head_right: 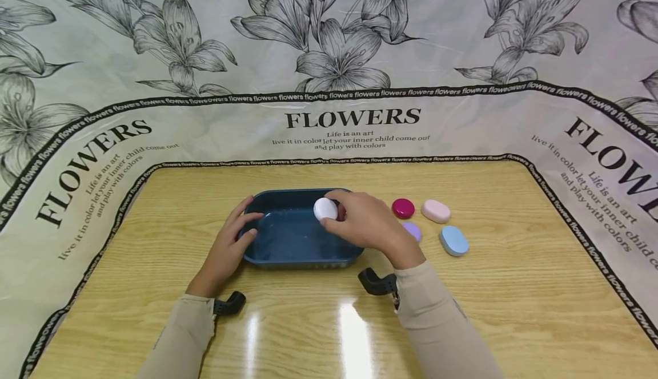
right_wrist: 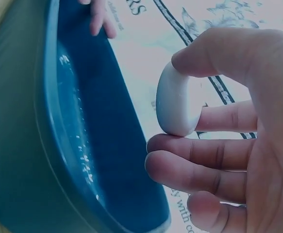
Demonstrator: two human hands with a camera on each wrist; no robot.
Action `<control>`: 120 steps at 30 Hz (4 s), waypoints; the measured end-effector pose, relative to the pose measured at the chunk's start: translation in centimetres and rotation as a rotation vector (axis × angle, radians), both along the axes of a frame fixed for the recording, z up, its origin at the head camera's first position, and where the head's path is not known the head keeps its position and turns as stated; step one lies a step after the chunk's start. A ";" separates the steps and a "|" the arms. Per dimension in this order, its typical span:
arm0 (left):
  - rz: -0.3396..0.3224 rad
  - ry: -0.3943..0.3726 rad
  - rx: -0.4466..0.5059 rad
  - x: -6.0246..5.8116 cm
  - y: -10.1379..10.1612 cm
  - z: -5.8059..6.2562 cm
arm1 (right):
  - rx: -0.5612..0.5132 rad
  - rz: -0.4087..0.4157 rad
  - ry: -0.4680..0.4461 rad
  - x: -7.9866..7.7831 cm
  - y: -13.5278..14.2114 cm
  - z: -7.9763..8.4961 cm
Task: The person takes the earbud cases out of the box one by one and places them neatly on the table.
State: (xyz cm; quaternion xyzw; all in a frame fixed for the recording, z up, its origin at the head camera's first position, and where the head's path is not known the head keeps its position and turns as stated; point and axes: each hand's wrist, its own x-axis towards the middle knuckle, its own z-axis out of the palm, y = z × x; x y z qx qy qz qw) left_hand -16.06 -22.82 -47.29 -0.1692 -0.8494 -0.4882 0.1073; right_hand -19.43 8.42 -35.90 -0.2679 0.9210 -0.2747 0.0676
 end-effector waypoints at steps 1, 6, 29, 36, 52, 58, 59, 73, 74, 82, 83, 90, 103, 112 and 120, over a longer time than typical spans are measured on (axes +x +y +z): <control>0.000 -0.002 -0.001 0.0 0.0 0.0 | -0.012 -0.006 -0.003 0.0 0.2 0.0; -0.003 -0.012 -0.003 0.0 0.0 0.0 | -0.040 -0.035 -0.001 0.1 1.2 -0.2; -0.013 -0.015 0.013 0.1 0.0 0.0 | -0.030 -0.106 0.008 1.4 3.5 -0.9; -0.012 -0.009 0.015 0.2 0.0 0.1 | -0.029 -0.119 0.012 1.7 4.2 -0.9; -0.010 -0.023 0.016 0.2 0.0 0.0 | -0.031 -0.147 -0.005 2.7 6.2 -1.4; -0.014 -0.011 0.011 0.1 0.0 0.0 | -0.022 -0.164 0.002 3.0 7.1 -1.8; -0.014 -0.010 0.010 0.1 0.0 0.0 | -0.015 -0.168 0.008 3.0 7.2 -1.8; -0.010 -0.016 0.009 0.0 0.1 0.1 | 0.038 -0.169 0.034 4.1 9.0 -2.4; -0.010 -0.018 0.010 0.0 0.0 0.1 | 0.044 -0.173 0.031 4.2 9.2 -2.6; -0.007 -0.029 0.008 0.2 0.1 0.1 | 0.050 -0.177 0.038 5.3 10.6 -4.0; -0.009 -0.030 0.007 0.2 0.1 0.1 | 0.050 -0.174 0.039 5.5 10.8 -4.2; -0.013 -0.024 0.008 0.1 0.1 0.3 | 0.084 -0.202 -0.003 6.7 11.9 -5.0; -0.008 -0.016 0.010 0.1 0.1 0.2 | 0.125 -0.253 -0.032 7.2 12.9 -5.2; -0.009 -0.004 0.010 0.0 0.1 0.1 | 0.150 -0.253 -0.026 7.3 13.4 -5.4; -0.011 -0.004 0.008 0.0 0.2 0.3 | 0.167 -0.251 -0.049 7.5 13.7 -5.6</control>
